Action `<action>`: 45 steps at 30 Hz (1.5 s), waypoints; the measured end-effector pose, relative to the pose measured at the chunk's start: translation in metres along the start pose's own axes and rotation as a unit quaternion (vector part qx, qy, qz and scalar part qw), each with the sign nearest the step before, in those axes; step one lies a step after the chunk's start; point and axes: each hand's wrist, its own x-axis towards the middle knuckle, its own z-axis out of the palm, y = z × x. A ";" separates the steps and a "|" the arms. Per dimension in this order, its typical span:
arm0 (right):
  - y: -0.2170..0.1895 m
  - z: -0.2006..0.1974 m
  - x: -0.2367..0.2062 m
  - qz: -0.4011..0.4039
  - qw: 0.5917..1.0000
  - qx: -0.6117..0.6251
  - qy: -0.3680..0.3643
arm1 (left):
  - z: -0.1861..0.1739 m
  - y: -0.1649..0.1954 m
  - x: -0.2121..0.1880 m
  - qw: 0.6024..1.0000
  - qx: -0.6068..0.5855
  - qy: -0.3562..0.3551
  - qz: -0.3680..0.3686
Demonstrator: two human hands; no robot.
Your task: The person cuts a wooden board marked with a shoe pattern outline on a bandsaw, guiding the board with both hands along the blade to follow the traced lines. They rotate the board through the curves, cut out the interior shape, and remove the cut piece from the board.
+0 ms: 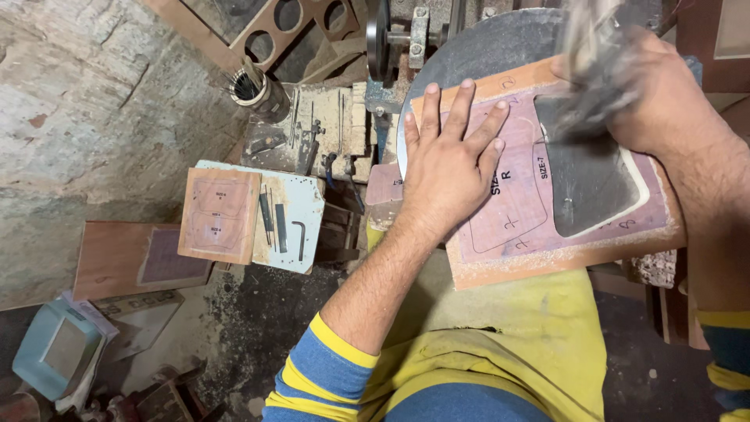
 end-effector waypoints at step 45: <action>0.043 0.017 -0.016 -0.035 0.987 -0.149 0.040 | 0.003 -0.011 0.034 0.999 0.004 0.012 0.046</action>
